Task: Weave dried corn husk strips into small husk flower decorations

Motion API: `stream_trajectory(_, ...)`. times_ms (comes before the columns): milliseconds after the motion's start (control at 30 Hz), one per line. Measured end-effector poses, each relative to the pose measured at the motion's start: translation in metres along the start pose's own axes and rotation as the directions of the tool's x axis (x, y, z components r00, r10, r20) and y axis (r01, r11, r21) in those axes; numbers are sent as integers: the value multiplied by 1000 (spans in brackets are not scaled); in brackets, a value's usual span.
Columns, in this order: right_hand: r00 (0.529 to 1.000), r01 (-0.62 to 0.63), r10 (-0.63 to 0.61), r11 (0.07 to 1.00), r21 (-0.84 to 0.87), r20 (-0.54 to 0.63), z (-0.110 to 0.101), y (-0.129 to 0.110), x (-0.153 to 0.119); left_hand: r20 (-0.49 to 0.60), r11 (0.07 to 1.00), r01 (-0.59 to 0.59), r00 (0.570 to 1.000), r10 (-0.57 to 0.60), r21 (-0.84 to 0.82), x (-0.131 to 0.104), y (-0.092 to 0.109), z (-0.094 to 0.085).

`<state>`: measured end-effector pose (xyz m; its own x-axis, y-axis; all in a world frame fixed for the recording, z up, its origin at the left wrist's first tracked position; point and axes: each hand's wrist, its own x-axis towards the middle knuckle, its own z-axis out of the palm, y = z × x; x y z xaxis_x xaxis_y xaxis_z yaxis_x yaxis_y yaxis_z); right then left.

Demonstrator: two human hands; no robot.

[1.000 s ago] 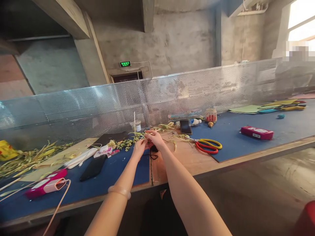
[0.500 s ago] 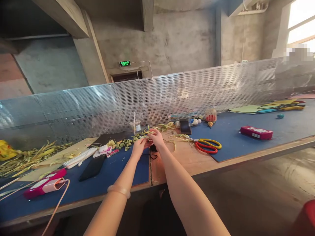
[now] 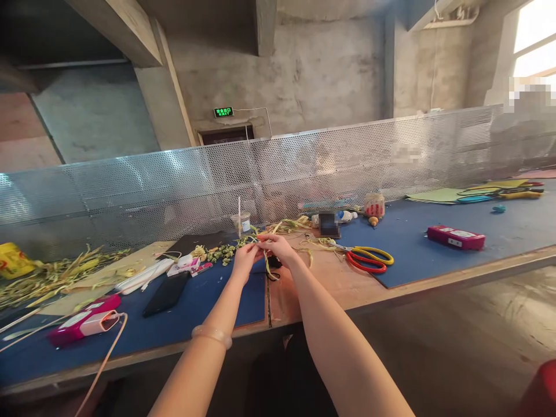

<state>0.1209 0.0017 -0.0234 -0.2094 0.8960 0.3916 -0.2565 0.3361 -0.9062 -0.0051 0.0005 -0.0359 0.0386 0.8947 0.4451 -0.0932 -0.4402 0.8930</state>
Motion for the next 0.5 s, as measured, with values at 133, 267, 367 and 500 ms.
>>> stream_trajectory(133,997,-9,10,1000,-11,75,-3,-3,-5,4,1000,14,1000,-14,-22,-2,4,1)
stream_trajectory(267,995,-3,2,1000,8,100,-7,-3,-7,9,999,24,1000,-24,-24,-1,4,0)
stream_trajectory(367,997,5,-7,1000,29,82,-10,-1,-6,6,999,31,999,-31,-19,0,3,1)
stream_trajectory(500,998,11,-13,999,39,56,-12,1,-6,7,999,34,999,-34,-7,2,1,0)
